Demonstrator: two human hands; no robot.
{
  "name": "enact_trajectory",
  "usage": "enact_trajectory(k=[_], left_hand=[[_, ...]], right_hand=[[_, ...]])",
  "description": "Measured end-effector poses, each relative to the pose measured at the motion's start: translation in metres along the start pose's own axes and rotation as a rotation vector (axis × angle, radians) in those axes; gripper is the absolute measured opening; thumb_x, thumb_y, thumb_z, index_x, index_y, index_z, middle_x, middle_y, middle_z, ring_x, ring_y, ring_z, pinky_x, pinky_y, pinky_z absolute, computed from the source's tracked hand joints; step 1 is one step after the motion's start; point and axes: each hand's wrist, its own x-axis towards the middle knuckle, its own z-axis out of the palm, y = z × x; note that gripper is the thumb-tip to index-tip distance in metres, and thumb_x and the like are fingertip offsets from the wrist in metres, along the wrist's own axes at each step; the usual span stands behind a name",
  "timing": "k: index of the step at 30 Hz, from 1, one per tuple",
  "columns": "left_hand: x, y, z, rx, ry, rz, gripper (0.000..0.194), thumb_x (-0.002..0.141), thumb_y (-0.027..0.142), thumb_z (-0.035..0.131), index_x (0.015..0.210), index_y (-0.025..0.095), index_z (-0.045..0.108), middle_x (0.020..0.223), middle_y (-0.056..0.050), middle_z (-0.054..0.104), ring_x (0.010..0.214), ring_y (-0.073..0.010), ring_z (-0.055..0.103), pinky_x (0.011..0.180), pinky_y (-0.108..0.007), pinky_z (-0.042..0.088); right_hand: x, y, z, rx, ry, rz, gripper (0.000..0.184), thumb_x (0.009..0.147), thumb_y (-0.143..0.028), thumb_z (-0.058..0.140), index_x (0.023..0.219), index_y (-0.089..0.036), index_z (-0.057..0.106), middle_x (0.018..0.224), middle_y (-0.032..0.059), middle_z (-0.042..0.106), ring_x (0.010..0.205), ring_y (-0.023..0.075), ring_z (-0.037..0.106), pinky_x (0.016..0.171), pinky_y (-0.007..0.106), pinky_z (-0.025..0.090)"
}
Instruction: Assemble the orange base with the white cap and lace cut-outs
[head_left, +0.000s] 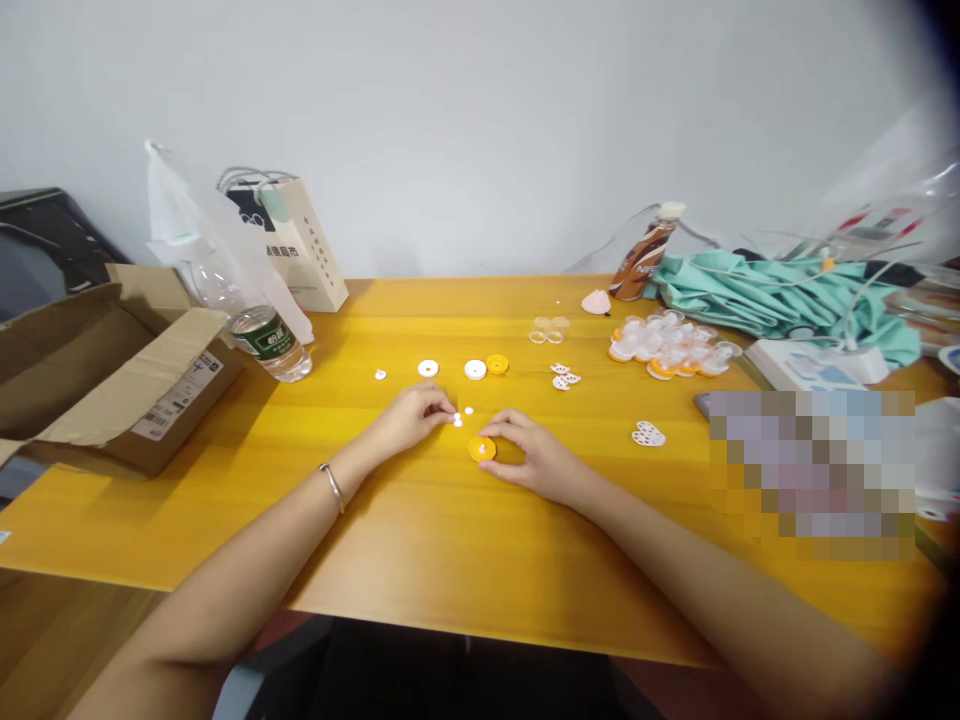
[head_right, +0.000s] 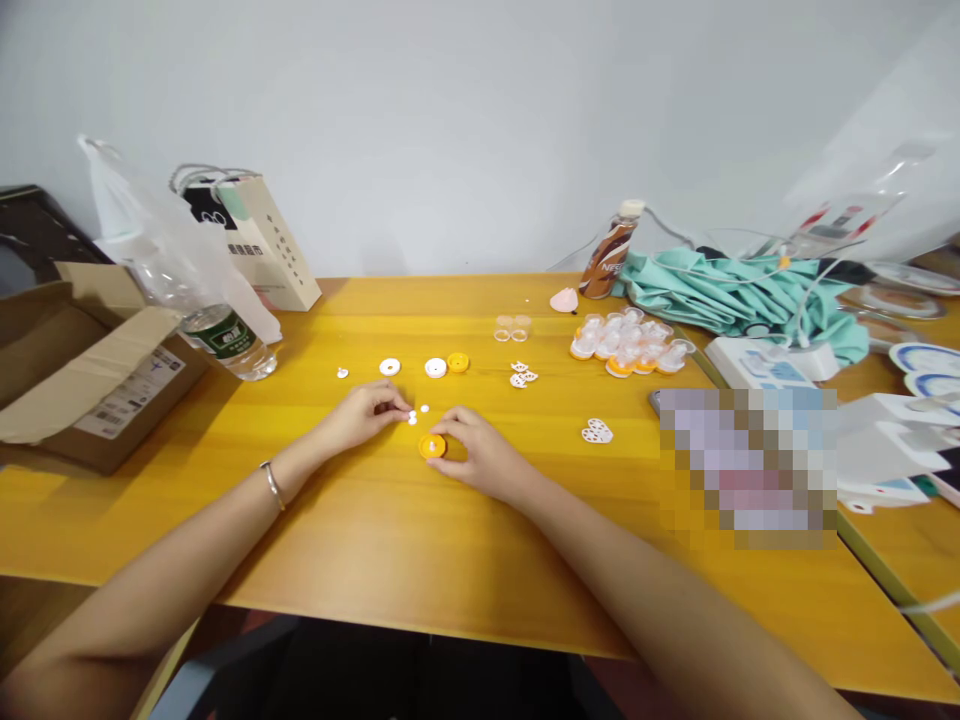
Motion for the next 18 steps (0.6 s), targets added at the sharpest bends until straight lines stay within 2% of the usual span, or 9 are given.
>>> enact_trajectory(k=[6,12,15,18], left_hand=[[-0.0013,0.0057,-0.0038,0.241,0.004,0.091,0.015,0.085,0.019,0.048,0.084,0.015,0.062,0.085,-0.005,0.061,0.078,-0.0135,0.057,0.074,-0.025,0.045],[-0.0014,0.0059,-0.0042,0.541,-0.075,0.195,0.021,0.088,0.021,0.042,0.086,0.014,0.061,0.081,-0.007,0.06,0.076,-0.0163,0.058,0.07,-0.027,0.046],[-0.0022,0.0034,-0.0014,0.602,-0.079,0.205,0.02,0.088,0.019,0.04,0.085,0.014,0.06,0.08,-0.007,0.059,0.075,-0.0166,0.058,0.07,-0.028,0.046],[-0.0061,0.0092,0.0016,0.558,-0.025,0.201,0.017,0.087,0.016,0.041,0.086,0.014,0.058,0.08,-0.007,0.059,0.076,-0.0159,0.058,0.071,-0.028,0.047]], right_hand=[[-0.0002,-0.0007,-0.0003,-0.001,-0.007,0.008,0.022,0.075,-0.025,0.062,0.096,-0.02,0.059,0.096,0.0061,0.055,0.091,0.0183,0.057,0.084,0.033,0.046],[-0.0004,0.0001,0.0004,0.007,0.008,-0.01,0.022,0.075,-0.025,0.062,0.096,-0.021,0.059,0.095,0.0055,0.056,0.088,0.0176,0.058,0.083,0.032,0.047],[-0.0005,0.0004,0.0007,0.009,0.008,-0.01,0.022,0.075,-0.025,0.061,0.096,-0.021,0.059,0.095,0.0057,0.056,0.089,0.0179,0.058,0.083,0.033,0.047],[-0.0005,0.0005,0.0006,0.01,0.004,-0.003,0.022,0.075,-0.025,0.062,0.096,-0.02,0.059,0.096,0.0063,0.055,0.091,0.0183,0.057,0.085,0.033,0.046]])
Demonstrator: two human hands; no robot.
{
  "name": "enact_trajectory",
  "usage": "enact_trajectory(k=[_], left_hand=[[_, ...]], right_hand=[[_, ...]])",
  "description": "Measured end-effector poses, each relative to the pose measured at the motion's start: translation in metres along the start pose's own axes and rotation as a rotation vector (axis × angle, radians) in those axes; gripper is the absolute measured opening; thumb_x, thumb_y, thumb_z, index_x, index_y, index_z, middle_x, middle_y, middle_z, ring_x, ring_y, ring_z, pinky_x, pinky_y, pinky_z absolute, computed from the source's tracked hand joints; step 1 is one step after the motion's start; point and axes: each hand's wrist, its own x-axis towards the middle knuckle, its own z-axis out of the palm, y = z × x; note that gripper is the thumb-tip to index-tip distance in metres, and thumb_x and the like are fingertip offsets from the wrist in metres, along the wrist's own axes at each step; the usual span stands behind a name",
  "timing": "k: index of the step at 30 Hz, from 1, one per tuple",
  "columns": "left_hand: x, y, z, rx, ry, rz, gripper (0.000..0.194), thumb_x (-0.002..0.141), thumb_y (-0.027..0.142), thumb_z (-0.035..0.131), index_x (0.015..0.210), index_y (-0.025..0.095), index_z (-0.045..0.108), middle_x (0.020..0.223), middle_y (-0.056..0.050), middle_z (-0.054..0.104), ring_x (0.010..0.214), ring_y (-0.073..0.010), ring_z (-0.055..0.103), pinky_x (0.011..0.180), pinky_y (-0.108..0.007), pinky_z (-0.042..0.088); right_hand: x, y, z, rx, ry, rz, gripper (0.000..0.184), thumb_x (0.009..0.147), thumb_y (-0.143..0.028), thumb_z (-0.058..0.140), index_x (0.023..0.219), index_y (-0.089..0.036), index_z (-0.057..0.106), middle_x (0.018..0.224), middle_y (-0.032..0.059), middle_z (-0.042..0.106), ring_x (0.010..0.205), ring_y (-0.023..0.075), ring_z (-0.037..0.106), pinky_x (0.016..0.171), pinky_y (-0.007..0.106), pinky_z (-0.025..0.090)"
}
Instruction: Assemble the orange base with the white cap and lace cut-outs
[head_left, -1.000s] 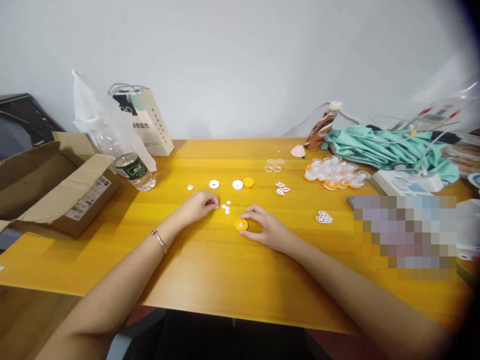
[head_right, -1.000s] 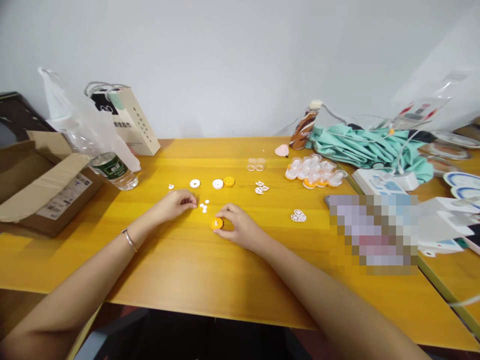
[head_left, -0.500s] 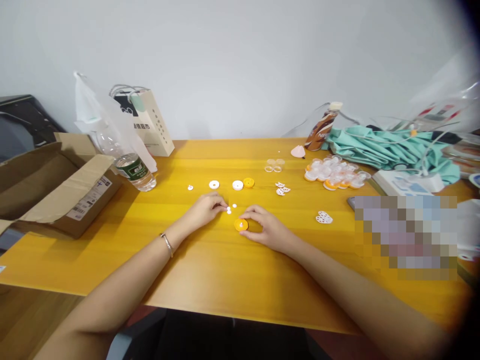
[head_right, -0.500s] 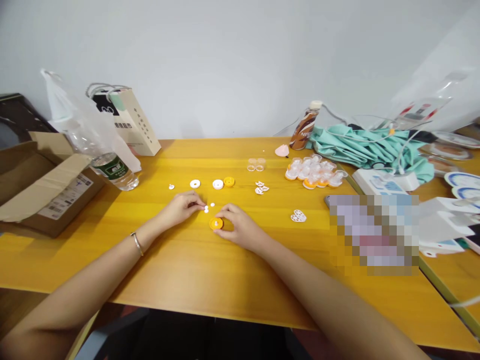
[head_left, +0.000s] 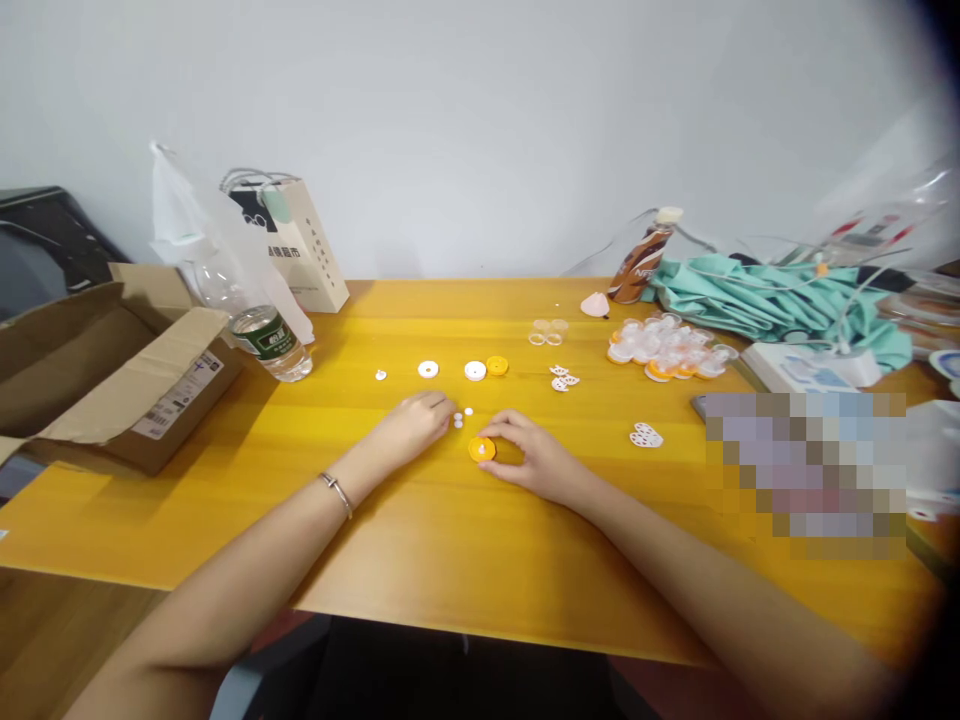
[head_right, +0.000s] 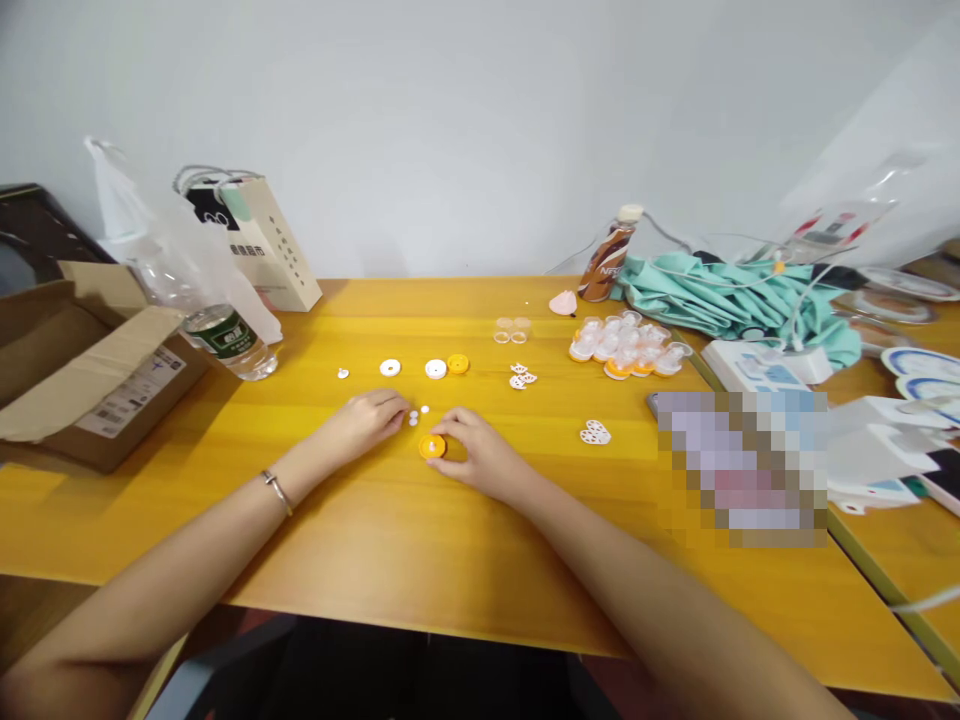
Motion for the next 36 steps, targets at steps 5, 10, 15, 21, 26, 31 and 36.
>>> enact_trajectory(k=[5,10,15,21,26,31,36], left_hand=[[-0.008,0.024,-0.01,-0.284,0.074,0.118,0.014,0.088,0.019,0.043,0.092,0.015,0.056,0.085,-0.005,0.062,0.078,-0.0119,0.058,0.072,-0.023,0.047],[-0.012,0.03,-0.007,-0.253,0.043,0.242,0.02,0.09,0.023,0.039,0.091,0.016,0.058,0.089,-0.005,0.063,0.083,-0.0133,0.059,0.073,-0.025,0.044],[-0.011,0.024,-0.007,-0.156,0.027,0.258,0.022,0.09,0.025,0.04,0.094,0.02,0.061,0.091,-0.004,0.065,0.086,-0.0148,0.057,0.072,-0.028,0.038],[-0.013,0.021,-0.013,-0.2,0.008,0.23,0.022,0.089,0.028,0.042,0.098,0.021,0.062,0.095,-0.004,0.065,0.09,-0.015,0.056,0.078,-0.029,0.035],[-0.013,0.021,-0.015,-0.239,-0.048,0.22,0.023,0.088,0.03,0.045,0.098,0.023,0.063,0.098,-0.004,0.064,0.092,-0.0163,0.055,0.08,-0.03,0.036],[-0.011,0.024,-0.02,-0.288,-0.113,0.202,0.021,0.086,0.031,0.046,0.093,0.023,0.065,0.1,-0.003,0.062,0.094,-0.016,0.054,0.084,-0.031,0.037],[-0.011,0.026,-0.028,-0.323,-0.164,0.188,0.016,0.082,0.028,0.052,0.088,0.023,0.066,0.101,-0.003,0.059,0.095,-0.0164,0.053,0.086,-0.031,0.037]], right_hand=[[0.0,0.001,0.001,0.028,-0.011,-0.006,0.024,0.075,-0.023,0.062,0.098,-0.02,0.058,0.097,0.0065,0.054,0.092,0.0181,0.057,0.085,0.033,0.046],[0.001,0.003,0.001,0.035,-0.001,-0.016,0.025,0.074,-0.023,0.063,0.098,-0.021,0.057,0.096,0.0059,0.054,0.089,0.0178,0.057,0.083,0.034,0.047],[0.0,0.003,0.0,0.039,-0.012,-0.009,0.024,0.074,-0.024,0.063,0.098,-0.021,0.057,0.097,0.0061,0.054,0.09,0.0179,0.057,0.084,0.034,0.047],[0.0,0.002,0.0,0.049,-0.005,-0.007,0.024,0.074,-0.024,0.063,0.098,-0.022,0.058,0.097,0.0057,0.055,0.09,0.0182,0.057,0.084,0.035,0.047],[0.0,0.004,0.0,0.065,-0.012,-0.009,0.023,0.075,-0.024,0.063,0.097,-0.021,0.058,0.097,0.0061,0.054,0.091,0.0177,0.056,0.085,0.034,0.046],[0.001,0.005,0.001,0.093,-0.018,0.018,0.022,0.073,-0.024,0.065,0.094,-0.02,0.06,0.097,0.006,0.054,0.092,0.0176,0.056,0.086,0.034,0.045],[0.002,0.002,0.0,0.123,-0.011,0.051,0.022,0.071,-0.024,0.067,0.093,-0.022,0.061,0.096,0.0046,0.055,0.093,0.0183,0.056,0.087,0.037,0.045]])
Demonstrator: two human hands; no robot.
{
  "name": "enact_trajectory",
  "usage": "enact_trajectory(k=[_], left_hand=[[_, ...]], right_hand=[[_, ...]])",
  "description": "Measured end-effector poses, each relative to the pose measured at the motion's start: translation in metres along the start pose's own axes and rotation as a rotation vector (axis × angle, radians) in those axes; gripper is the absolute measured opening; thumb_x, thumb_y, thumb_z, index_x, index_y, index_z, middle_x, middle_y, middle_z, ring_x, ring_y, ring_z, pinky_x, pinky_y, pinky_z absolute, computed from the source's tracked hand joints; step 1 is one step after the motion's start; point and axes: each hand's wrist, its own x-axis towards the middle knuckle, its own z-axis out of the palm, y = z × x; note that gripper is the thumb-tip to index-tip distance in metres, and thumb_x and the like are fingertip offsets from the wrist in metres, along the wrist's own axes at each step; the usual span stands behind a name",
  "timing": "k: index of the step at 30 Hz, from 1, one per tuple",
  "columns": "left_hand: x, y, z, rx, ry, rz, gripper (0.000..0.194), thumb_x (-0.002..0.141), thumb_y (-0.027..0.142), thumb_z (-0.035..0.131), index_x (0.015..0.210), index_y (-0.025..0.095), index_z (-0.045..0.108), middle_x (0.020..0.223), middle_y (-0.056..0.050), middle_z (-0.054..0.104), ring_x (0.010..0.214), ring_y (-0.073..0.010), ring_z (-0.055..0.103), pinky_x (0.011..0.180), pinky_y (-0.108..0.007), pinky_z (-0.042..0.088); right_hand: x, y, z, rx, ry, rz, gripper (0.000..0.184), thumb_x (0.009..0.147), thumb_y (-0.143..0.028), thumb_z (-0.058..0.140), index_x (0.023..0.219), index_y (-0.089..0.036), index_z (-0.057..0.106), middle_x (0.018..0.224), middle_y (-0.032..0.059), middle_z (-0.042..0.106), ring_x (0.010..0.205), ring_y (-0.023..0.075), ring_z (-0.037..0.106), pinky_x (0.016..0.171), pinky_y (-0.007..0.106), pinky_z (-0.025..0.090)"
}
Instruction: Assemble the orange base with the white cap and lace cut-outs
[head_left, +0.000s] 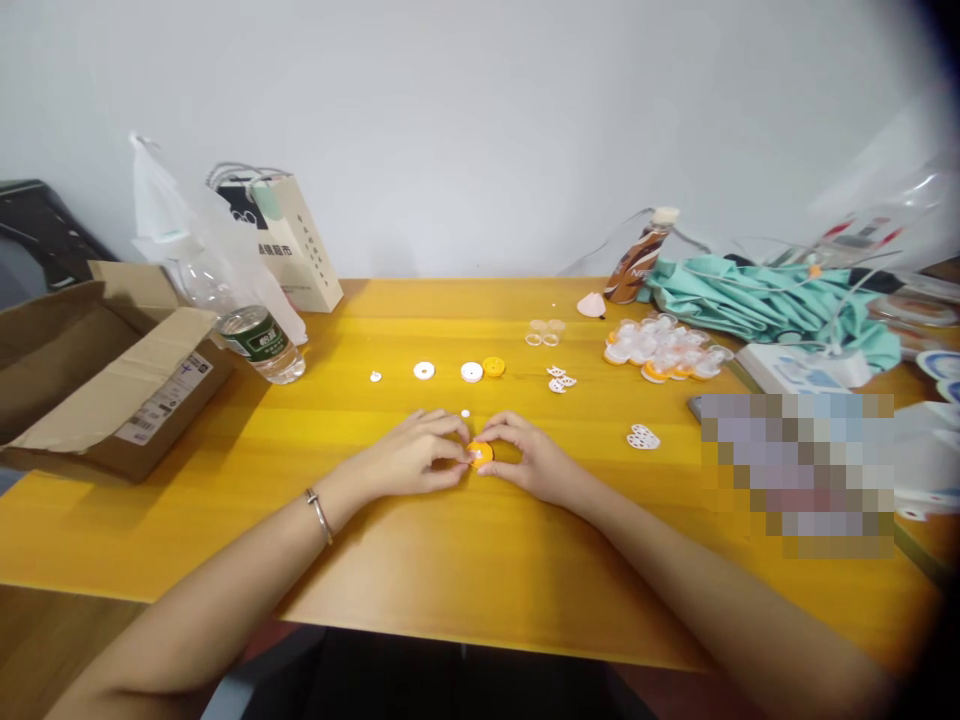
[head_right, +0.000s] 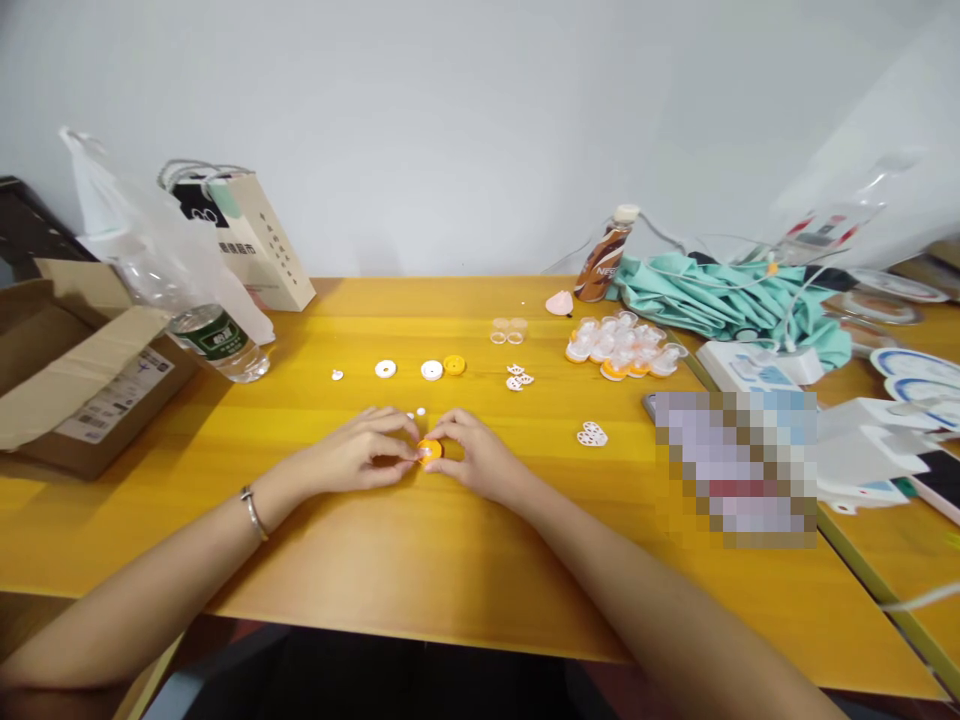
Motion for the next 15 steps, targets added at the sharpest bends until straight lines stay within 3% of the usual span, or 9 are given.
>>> enact_trajectory(k=[5,8,11,15], left_hand=[[0.002,0.0,0.002,-0.083,0.039,-0.033,0.017,0.083,0.027,0.051,0.085,0.022,0.066,0.094,-0.003,0.061,0.089,-0.015,0.056,0.086,-0.031,0.039],[0.001,-0.009,0.001,-0.162,0.148,-0.061,0.019,0.084,0.026,0.048,0.086,0.02,0.066,0.09,-0.004,0.062,0.085,-0.0143,0.057,0.083,-0.03,0.042],[-0.002,-0.022,-0.001,-0.163,0.268,-0.173,0.018,0.084,0.025,0.049,0.094,0.018,0.063,0.091,-0.006,0.062,0.085,-0.0152,0.057,0.081,-0.03,0.044],[-0.003,-0.036,0.003,-0.12,0.257,-0.276,0.028,0.081,0.027,0.056,0.107,0.019,0.059,0.096,-0.006,0.06,0.087,-0.0164,0.056,0.081,-0.032,0.045]], right_hand=[[0.0,-0.001,-0.001,-0.009,0.001,0.013,0.023,0.071,-0.023,0.067,0.092,-0.021,0.061,0.096,0.0051,0.055,0.092,0.0184,0.057,0.086,0.036,0.045],[0.0,-0.001,-0.001,-0.03,-0.007,0.014,0.024,0.071,-0.024,0.067,0.094,-0.022,0.06,0.096,0.0047,0.055,0.092,0.0184,0.057,0.086,0.036,0.045],[-0.001,-0.002,-0.001,-0.054,-0.023,0.009,0.025,0.072,-0.025,0.065,0.096,-0.022,0.059,0.097,0.0049,0.055,0.091,0.0179,0.057,0.085,0.035,0.045],[-0.001,-0.003,-0.001,-0.072,-0.013,0.0,0.025,0.073,-0.025,0.064,0.097,-0.022,0.058,0.097,0.0051,0.055,0.091,0.0176,0.057,0.085,0.034,0.045]])
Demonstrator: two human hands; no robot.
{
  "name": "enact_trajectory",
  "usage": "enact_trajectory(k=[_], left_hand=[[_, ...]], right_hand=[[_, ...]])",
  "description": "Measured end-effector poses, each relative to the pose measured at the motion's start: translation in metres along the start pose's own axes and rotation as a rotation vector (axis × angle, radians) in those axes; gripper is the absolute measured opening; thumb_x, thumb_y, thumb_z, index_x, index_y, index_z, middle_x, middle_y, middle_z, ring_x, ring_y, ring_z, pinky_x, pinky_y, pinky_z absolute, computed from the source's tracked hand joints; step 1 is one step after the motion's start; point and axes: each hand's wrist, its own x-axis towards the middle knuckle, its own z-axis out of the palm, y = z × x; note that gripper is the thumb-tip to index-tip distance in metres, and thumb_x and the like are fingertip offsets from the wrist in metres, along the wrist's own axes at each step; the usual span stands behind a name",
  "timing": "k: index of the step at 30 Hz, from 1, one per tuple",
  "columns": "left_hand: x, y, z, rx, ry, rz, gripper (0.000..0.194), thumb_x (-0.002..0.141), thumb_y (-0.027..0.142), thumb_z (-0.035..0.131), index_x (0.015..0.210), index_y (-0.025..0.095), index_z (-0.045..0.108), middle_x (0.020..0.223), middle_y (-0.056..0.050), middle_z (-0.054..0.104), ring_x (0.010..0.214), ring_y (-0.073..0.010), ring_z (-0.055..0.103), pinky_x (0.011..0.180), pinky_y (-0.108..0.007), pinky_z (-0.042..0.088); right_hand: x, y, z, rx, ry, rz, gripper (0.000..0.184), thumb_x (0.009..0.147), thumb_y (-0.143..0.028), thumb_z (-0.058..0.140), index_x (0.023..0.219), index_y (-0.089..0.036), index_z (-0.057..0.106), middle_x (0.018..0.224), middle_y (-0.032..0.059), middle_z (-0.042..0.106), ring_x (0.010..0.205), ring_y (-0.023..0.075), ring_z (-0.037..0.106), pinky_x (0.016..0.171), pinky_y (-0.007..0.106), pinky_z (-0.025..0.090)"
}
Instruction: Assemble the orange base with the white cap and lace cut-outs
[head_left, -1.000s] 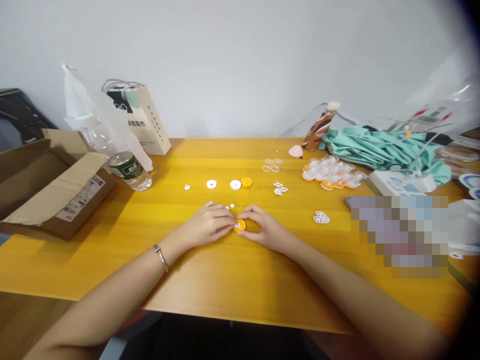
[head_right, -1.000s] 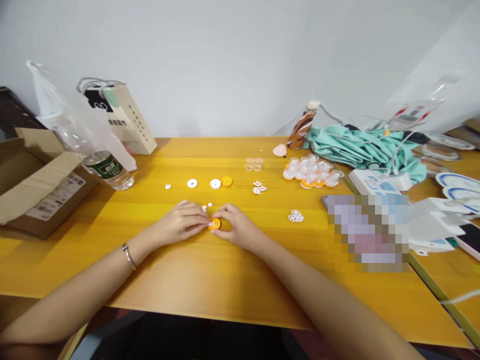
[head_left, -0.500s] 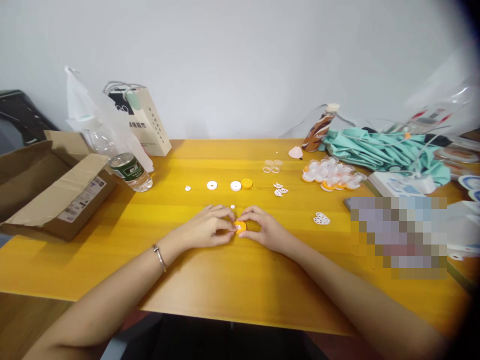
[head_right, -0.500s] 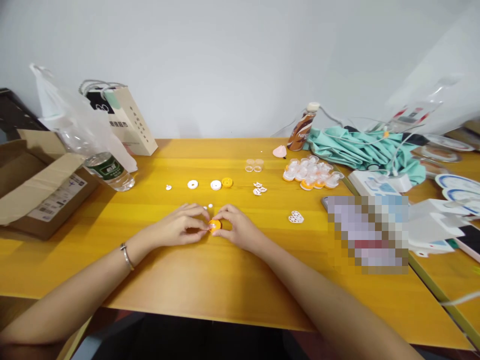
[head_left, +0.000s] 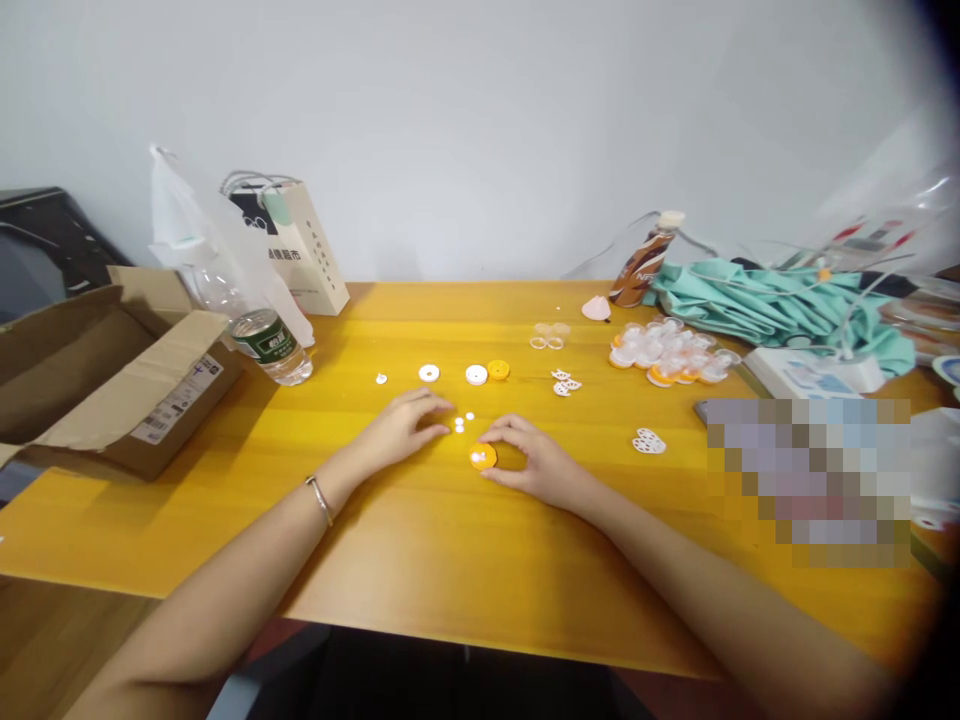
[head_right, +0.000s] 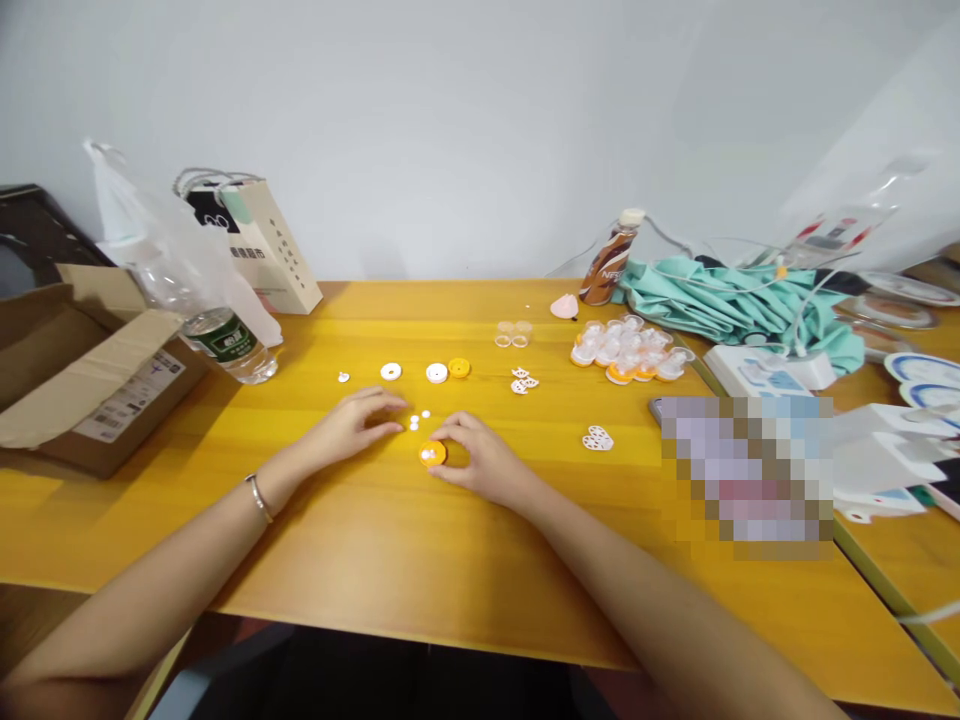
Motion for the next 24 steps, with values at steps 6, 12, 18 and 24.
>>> enact_trajectory(k=[6,12,18,24], left_hand=[[0.004,-0.006,0.015,0.075,-0.014,0.111,0.021,0.083,0.027,0.054,0.1,0.023,0.065,0.093,-0.006,0.06,0.089,-0.0161,0.056,0.084,-0.031,0.043],[0.002,-0.008,0.013,0.068,0.001,0.161,0.022,0.086,0.019,0.046,0.097,0.02,0.065,0.092,-0.006,0.06,0.087,-0.0149,0.056,0.081,-0.029,0.045],[0.003,-0.011,0.013,0.12,0.03,0.091,0.016,0.087,0.018,0.045,0.085,0.015,0.061,0.085,-0.006,0.059,0.082,-0.0146,0.055,0.077,-0.027,0.046],[0.004,-0.01,0.015,0.401,-0.01,0.199,0.021,0.09,0.019,0.037,0.089,0.013,0.057,0.086,-0.007,0.056,0.082,-0.0169,0.05,0.077,-0.03,0.045]], right_hand=[[0.0,0.001,0.0,-0.001,0.002,-0.012,0.031,0.072,-0.024,0.065,0.102,-0.023,0.057,0.099,0.0052,0.056,0.093,0.0181,0.057,0.086,0.034,0.045],[-0.001,0.001,-0.002,0.013,-0.001,-0.012,0.033,0.071,-0.025,0.066,0.103,-0.024,0.058,0.099,0.0051,0.058,0.094,0.0183,0.057,0.087,0.035,0.045],[-0.001,0.001,-0.002,0.032,0.022,0.0,0.03,0.074,-0.029,0.064,0.102,-0.022,0.059,0.096,0.0055,0.059,0.091,0.0175,0.058,0.085,0.034,0.047],[0.0,0.0,-0.002,0.096,0.103,0.044,0.029,0.075,-0.032,0.063,0.1,-0.02,0.059,0.093,0.0058,0.061,0.085,0.0166,0.059,0.081,0.035,0.05]])
